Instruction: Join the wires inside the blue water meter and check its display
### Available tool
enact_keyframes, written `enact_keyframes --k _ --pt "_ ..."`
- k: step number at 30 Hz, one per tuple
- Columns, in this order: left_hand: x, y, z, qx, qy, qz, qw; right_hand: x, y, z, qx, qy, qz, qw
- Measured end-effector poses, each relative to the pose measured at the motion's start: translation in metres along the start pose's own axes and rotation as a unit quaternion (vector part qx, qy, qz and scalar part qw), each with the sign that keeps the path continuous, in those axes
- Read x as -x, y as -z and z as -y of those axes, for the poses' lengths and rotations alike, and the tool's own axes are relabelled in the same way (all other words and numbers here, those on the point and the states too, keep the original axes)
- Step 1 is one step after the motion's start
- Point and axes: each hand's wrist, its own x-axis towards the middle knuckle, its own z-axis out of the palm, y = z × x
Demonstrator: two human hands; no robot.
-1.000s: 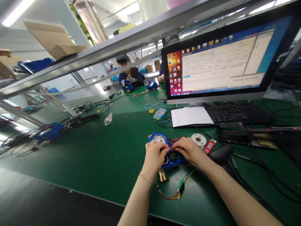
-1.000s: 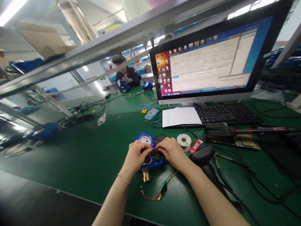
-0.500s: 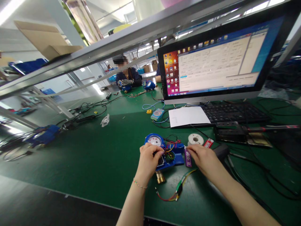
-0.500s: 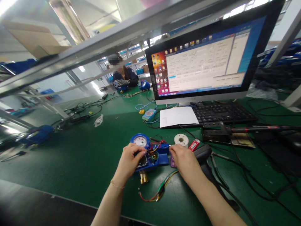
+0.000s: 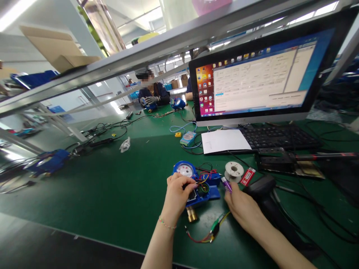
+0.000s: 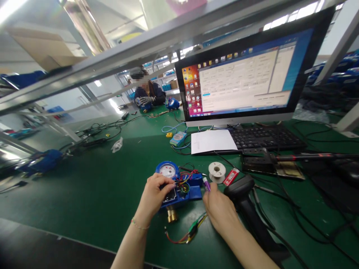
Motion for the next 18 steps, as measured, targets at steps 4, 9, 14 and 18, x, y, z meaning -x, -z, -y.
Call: enact_keyframes --k 4,9,14,18 --pt "-0.001 -0.002 -0.003 -0.008 -0.020 0.017 1.000 0.019 0.005 -0.004 -0.399 0.056 -0.005 0.915" --pt "-0.004 -0.004 -0.005 -0.041 -0.040 0.034 0.998 0.018 0.006 0.007 -0.650 0.041 0.198 0.733" --pt "-0.006 -0.004 -0.006 -0.080 -0.079 0.067 0.991 -0.002 0.002 0.007 -0.669 -0.140 0.366 0.632" --pt "-0.009 -0.006 -0.011 -0.112 -0.083 0.088 0.986 -0.016 -0.006 0.008 -0.616 -0.246 0.390 0.640"
